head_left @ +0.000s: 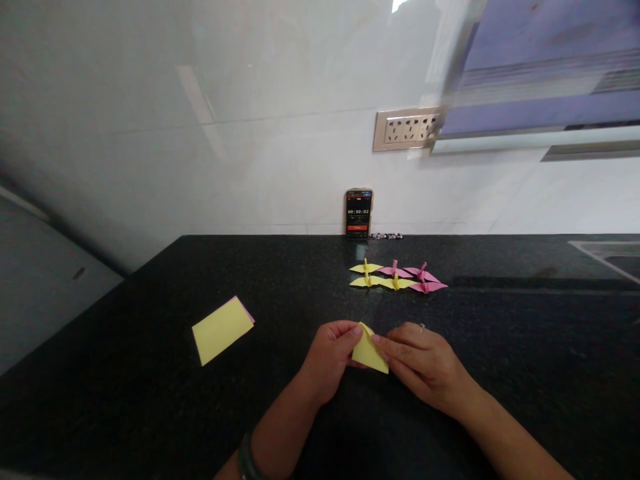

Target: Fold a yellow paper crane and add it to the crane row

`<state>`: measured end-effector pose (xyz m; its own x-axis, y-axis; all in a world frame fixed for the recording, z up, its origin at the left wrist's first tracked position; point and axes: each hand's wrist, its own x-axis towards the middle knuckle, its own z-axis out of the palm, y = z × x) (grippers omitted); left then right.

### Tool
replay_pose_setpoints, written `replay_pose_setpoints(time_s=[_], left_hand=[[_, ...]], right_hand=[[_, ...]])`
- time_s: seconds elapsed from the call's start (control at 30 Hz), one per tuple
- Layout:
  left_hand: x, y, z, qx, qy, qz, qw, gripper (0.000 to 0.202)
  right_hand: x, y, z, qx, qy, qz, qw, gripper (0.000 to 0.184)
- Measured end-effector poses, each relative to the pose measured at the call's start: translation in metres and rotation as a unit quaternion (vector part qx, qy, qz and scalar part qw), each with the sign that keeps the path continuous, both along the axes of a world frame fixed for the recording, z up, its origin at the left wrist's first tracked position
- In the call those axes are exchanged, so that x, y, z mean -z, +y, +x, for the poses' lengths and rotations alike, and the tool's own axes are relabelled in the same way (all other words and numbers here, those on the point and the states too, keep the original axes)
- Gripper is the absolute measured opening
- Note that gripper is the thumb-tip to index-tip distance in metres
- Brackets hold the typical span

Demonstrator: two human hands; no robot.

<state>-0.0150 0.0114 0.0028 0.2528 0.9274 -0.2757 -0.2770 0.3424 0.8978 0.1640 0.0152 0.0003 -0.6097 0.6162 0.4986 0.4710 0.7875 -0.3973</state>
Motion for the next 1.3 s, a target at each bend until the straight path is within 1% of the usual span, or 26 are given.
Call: replay_pose_setpoints(time_s=[0.13, 0.3, 0.5, 0.57, 0.67, 0.73, 0.8, 0.87, 0.9, 0.93, 1.0, 1.1, 1.3], left_hand=[[0.001, 0.000, 0.001, 0.001, -0.014, -0.012, 1.000, 0.029], [0.003, 0.001, 0.002, 0.002, -0.023, -0.021, 1.000, 0.029], [0.001, 0.001, 0.003, 0.000, -0.046, -0.031, 0.998, 0.024], [0.002, 0.000, 0.003, -0.003, -0.034, -0.022, 0.999, 0.025], [0.005, 0.000, 0.003, -0.021, 0.030, 0.016, 0.999, 0.028], [0.007, 0.000, 0.002, -0.030, 0.064, 0.038, 0.997, 0.029], [0.008, 0.000, 0.001, -0.034, 0.077, 0.046, 0.995, 0.031], [0.008, 0.001, 0.001, -0.037, 0.079, 0.048, 0.995, 0.031], [0.008, 0.001, 0.001, -0.037, 0.078, 0.048, 0.995, 0.031], [0.008, 0.001, 0.002, -0.037, 0.079, 0.048, 0.995, 0.030], [0.007, 0.001, 0.002, -0.037, 0.082, 0.052, 0.995, 0.029], [0.007, 0.001, 0.002, -0.034, 0.087, 0.061, 0.994, 0.028], [0.008, 0.000, 0.002, -0.029, 0.095, 0.066, 0.993, 0.027]], right_hand=[[-0.003, -0.001, -0.002, 0.001, -0.020, 0.000, 1.000, 0.035], [-0.005, -0.001, -0.004, -0.006, -0.013, -0.012, 1.000, 0.030], [-0.007, -0.001, -0.003, -0.006, -0.041, -0.016, 0.999, 0.032], [-0.008, -0.001, -0.004, -0.008, -0.046, -0.019, 0.999, 0.032], [-0.009, -0.002, -0.006, -0.022, -0.021, -0.039, 0.999, 0.029], [-0.009, -0.004, -0.009, -0.018, 0.029, -0.079, 0.996, 0.023], [-0.006, -0.005, -0.013, 0.033, 0.099, -0.149, 0.983, 0.021], [-0.001, -0.006, -0.016, 0.099, 0.156, -0.244, 0.952, 0.023], [0.001, -0.006, -0.018, 0.117, 0.172, -0.294, 0.933, 0.023], [0.003, -0.005, -0.019, 0.123, 0.182, -0.339, 0.915, 0.023], [0.007, -0.004, -0.021, 0.105, 0.187, -0.404, 0.889, 0.022], [0.009, -0.004, -0.022, 0.085, 0.190, -0.435, 0.876, 0.021], [0.008, -0.005, -0.021, 0.083, 0.189, -0.435, 0.876, 0.021]])
